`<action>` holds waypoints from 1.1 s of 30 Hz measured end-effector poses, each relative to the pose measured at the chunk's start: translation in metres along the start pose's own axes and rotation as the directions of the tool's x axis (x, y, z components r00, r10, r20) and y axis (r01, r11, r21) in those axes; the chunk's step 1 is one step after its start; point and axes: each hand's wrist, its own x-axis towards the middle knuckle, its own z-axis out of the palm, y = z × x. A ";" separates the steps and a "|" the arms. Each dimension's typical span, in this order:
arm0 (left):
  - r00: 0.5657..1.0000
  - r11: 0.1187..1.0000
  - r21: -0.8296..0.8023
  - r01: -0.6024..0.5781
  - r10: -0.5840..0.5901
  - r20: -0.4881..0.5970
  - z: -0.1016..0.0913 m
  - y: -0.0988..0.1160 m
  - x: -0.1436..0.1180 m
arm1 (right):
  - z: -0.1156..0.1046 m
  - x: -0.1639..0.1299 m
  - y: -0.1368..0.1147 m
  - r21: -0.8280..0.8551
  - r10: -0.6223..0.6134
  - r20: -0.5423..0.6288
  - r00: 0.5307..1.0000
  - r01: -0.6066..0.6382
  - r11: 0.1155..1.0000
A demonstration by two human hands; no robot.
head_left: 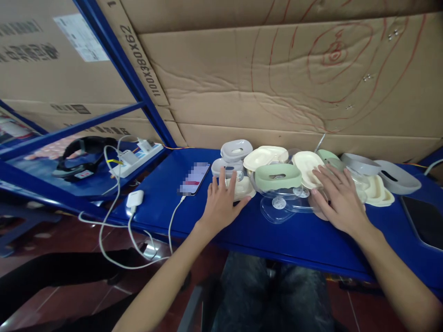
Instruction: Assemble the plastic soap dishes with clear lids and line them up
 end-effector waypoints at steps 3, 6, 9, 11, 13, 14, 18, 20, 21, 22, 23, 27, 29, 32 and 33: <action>0.999 1.000 -0.001 -0.020 0.020 -0.034 -0.006 -0.008 0.007 | -0.008 0.008 -0.014 -0.007 -0.046 -0.024 0.999 0.046 0.999; 0.998 1.000 0.009 -0.010 0.011 -0.055 -0.016 -0.015 0.031 | -0.017 0.028 -0.031 0.013 -0.130 -0.019 0.991 0.130 0.991; 0.995 0.999 0.016 -0.037 0.038 -0.094 -0.027 -0.011 0.070 | -0.019 0.057 -0.045 0.010 -0.207 0.065 0.976 0.207 0.978; 0.995 0.998 0.006 -0.057 0.058 -0.080 -0.033 -0.001 0.098 | -0.015 0.074 -0.051 -0.001 -0.231 0.135 0.964 0.233 0.972; 0.996 0.997 0.000 -0.083 0.083 -0.015 -0.036 0.014 0.123 | -0.006 0.084 -0.053 -0.007 -0.235 0.158 0.959 0.239 0.971; 0.995 0.996 0.001 -0.090 0.090 0.033 -0.037 0.021 0.133 | -0.001 0.087 -0.053 -0.005 -0.233 0.155 0.960 0.237 0.972; 0.960 0.997 0.030 -0.077 0.066 0.271 -0.037 0.042 0.155 | 0.011 0.081 -0.049 0.038 -0.214 0.171 0.962 0.210 0.977; 0.935 0.997 0.027 -0.074 0.060 0.350 -0.036 0.046 0.162 | 0.010 0.078 -0.046 0.061 -0.203 0.181 0.962 0.195 0.979; 0.924 0.997 0.020 -0.077 0.064 0.377 -0.037 0.047 0.165 | 0.009 0.077 -0.045 0.075 -0.200 0.182 0.963 0.190 0.979; 0.914 0.997 0.012 -0.081 0.070 0.400 -0.038 0.048 0.168 | 0.007 0.076 -0.044 0.095 -0.203 0.183 0.962 0.188 0.978; 0.903 0.996 0.005 -0.086 0.076 0.423 -0.039 0.049 0.172 | 0.006 0.076 -0.043 0.120 -0.210 0.186 0.960 0.190 0.974; 0.862 0.996 0.016 -0.091 0.070 0.502 -0.046 0.056 0.188 | 0.000 0.077 -0.040 0.227 -0.247 0.190 0.950 0.202 0.953; 0.855 0.996 0.029 -0.085 0.058 0.515 -0.047 0.061 0.194 | -0.005 0.077 -0.039 0.269 -0.245 0.169 0.955 0.195 0.943; 0.862 0.997 0.027 -0.079 0.055 0.504 -0.045 0.064 0.195 | -0.015 0.077 -0.035 0.350 -0.181 0.095 0.979 0.138 0.927; 0.872 0.997 0.019 -0.078 0.059 0.486 -0.044 0.063 0.193 | -0.019 0.077 -0.034 0.384 -0.140 0.054 0.989 0.109 0.917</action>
